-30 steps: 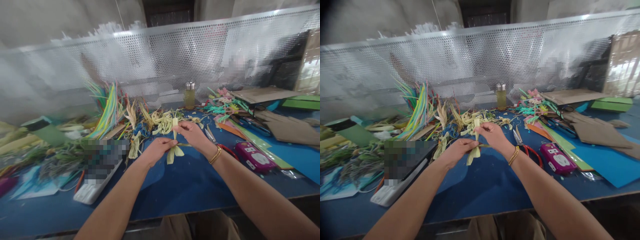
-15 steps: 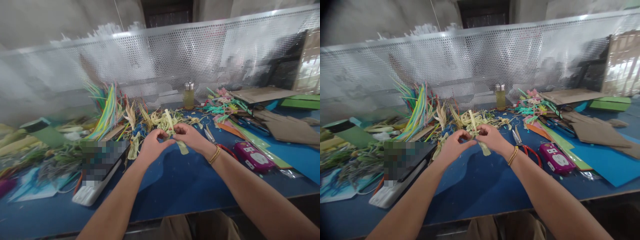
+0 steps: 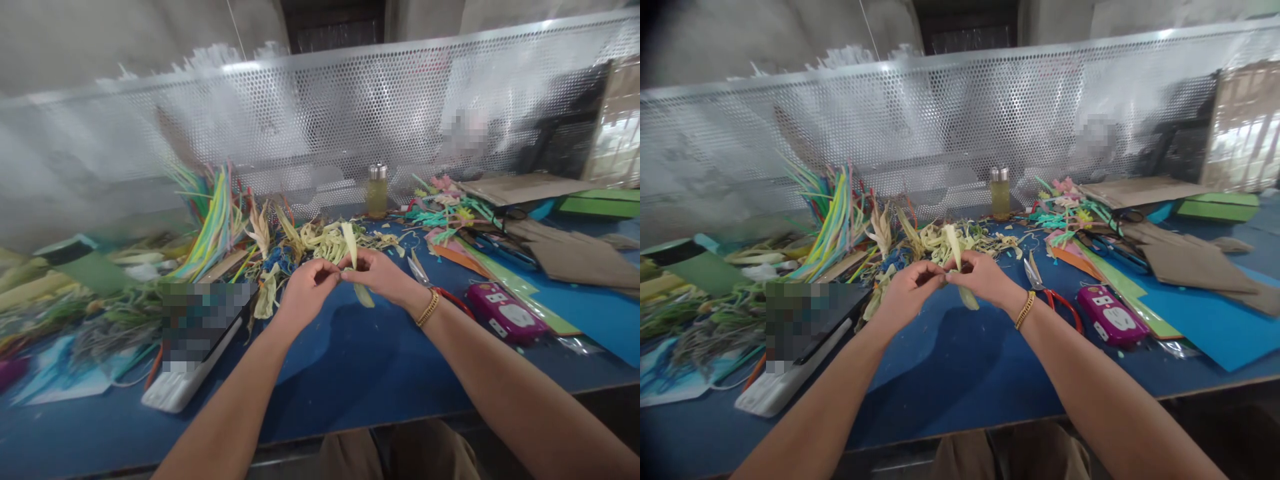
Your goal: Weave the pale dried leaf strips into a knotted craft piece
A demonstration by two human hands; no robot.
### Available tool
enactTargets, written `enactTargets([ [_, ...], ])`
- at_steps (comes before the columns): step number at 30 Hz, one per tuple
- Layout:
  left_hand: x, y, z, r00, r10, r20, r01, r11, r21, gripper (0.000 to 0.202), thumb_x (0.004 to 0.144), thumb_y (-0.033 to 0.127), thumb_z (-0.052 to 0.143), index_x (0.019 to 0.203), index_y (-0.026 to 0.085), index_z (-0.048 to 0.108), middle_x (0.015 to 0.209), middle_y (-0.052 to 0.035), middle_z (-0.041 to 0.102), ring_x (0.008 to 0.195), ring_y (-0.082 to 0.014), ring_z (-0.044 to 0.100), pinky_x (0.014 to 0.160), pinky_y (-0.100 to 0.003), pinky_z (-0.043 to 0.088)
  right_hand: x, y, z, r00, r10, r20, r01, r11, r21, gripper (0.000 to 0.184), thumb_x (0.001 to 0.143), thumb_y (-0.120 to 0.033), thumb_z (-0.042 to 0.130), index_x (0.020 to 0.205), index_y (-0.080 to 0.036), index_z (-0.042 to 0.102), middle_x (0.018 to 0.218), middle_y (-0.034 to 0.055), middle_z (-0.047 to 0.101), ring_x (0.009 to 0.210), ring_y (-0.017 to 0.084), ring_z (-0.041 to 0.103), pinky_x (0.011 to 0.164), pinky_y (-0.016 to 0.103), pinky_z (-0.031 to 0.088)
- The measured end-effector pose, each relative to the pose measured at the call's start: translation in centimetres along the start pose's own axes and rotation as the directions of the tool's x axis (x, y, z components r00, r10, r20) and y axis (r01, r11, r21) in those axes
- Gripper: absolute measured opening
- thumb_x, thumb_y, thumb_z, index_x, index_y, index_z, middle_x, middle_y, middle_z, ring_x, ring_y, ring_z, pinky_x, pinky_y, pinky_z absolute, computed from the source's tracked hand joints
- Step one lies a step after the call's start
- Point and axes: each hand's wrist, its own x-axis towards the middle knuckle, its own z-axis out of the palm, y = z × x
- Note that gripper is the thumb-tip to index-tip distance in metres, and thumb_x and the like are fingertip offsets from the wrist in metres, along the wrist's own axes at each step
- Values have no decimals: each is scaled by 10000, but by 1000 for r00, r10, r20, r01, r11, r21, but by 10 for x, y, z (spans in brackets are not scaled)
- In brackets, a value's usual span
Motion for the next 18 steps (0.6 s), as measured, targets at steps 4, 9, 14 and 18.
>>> enactTargets([
  [4,1,5,0,999,28,-17,-28,999,-22,123,857,279,513,828,181,582,764,-19,606,705,-148,550,668,-279,433,1,0,1,1000,-6,24,4,997,78,144,707,-203,652,831,-165,589,703,-25,553,634,94,491,600,238,380],
  [9,0,7,0,998,51,-21,-53,996,-78,121,829,291,579,880,181,578,844,-27,612,756,-151,558,673,-274,442,0,0,4,1000,7,6,-8,990,142,131,705,-187,637,815,-177,567,658,-38,546,614,95,511,584,235,392],
  [14,1,6,-2,1000,15,-18,-16,995,-98,151,789,323,642,838,184,610,800,-8,634,736,-150,575,672,-269,436,0,-1,3,999,-12,52,0,975,222,140,699,-196,662,810,-178,578,691,-31,568,643,95,547,631,244,435],
  [18,2,5,-6,998,-57,-36,50,983,-178,170,784,344,647,787,178,614,749,4,627,697,-141,560,659,-262,422,0,-3,3,996,-13,86,-12,959,282,155,701,-193,686,810,-179,577,654,-42,560,615,87,550,608,236,445],
])
